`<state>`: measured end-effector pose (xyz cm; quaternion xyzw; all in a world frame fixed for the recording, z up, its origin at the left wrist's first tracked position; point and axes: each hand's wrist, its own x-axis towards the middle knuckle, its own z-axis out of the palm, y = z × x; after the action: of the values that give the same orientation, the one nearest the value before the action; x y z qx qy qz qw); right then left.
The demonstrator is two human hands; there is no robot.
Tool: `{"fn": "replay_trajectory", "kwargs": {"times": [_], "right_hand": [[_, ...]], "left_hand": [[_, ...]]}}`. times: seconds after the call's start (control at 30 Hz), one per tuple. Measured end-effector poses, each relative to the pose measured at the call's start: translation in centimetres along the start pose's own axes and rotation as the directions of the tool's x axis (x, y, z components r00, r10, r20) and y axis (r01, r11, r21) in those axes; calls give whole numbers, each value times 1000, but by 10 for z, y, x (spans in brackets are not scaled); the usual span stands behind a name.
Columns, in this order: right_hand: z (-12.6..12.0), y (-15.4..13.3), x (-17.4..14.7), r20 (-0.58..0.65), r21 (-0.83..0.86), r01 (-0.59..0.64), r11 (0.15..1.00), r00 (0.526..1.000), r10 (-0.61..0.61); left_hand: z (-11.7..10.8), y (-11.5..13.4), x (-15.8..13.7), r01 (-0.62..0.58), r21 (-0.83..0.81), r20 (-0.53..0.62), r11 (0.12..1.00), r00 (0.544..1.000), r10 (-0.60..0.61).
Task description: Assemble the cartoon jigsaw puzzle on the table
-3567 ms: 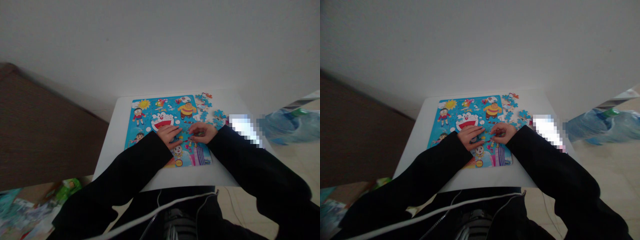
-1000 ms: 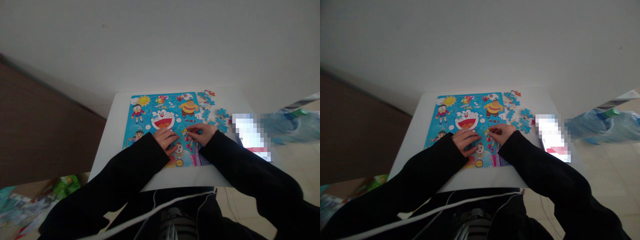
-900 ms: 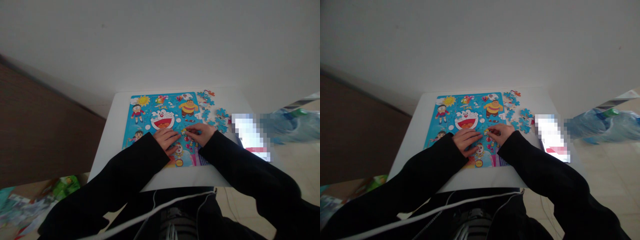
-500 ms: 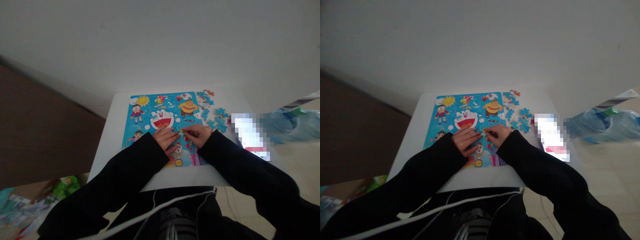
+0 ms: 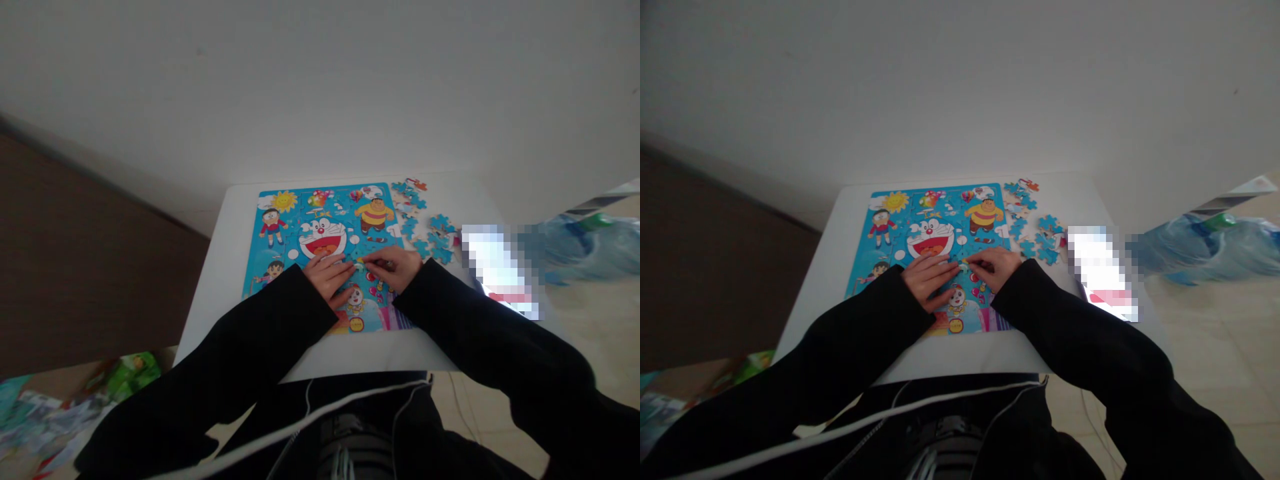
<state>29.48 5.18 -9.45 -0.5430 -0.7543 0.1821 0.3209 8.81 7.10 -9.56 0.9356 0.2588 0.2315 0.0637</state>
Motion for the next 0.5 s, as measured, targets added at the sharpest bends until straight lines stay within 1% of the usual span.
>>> {"fn": "replay_trajectory", "kwargs": {"times": [0.13, 0.23, 0.33, 0.4, 0.5], "right_hand": [[0, -1, 0, -4, -17, 21, 1000, 1000, -21], [0, -1, 1, -2, -58, 86, 995, 996, -86], [2, 0, 2, 5, -88, 149, 985, 989, -149], [4, 2, 2, 13, -110, 160, 981, 987, -159], [5, 5, 1, 11, -132, 154, 979, 988, -154]], "left_hand": [[-1, 1, 0, 0, 2, -15, 1000, 1000, 0], [1, 0, 0, -7, 12, -42, 1000, 999, 8], [8, -4, -1, -27, 13, -97, 1000, 995, 28], [14, -7, -3, -30, 10, -117, 1000, 993, 31], [19, -9, -5, -11, 7, -106, 1000, 994, 11]]}}
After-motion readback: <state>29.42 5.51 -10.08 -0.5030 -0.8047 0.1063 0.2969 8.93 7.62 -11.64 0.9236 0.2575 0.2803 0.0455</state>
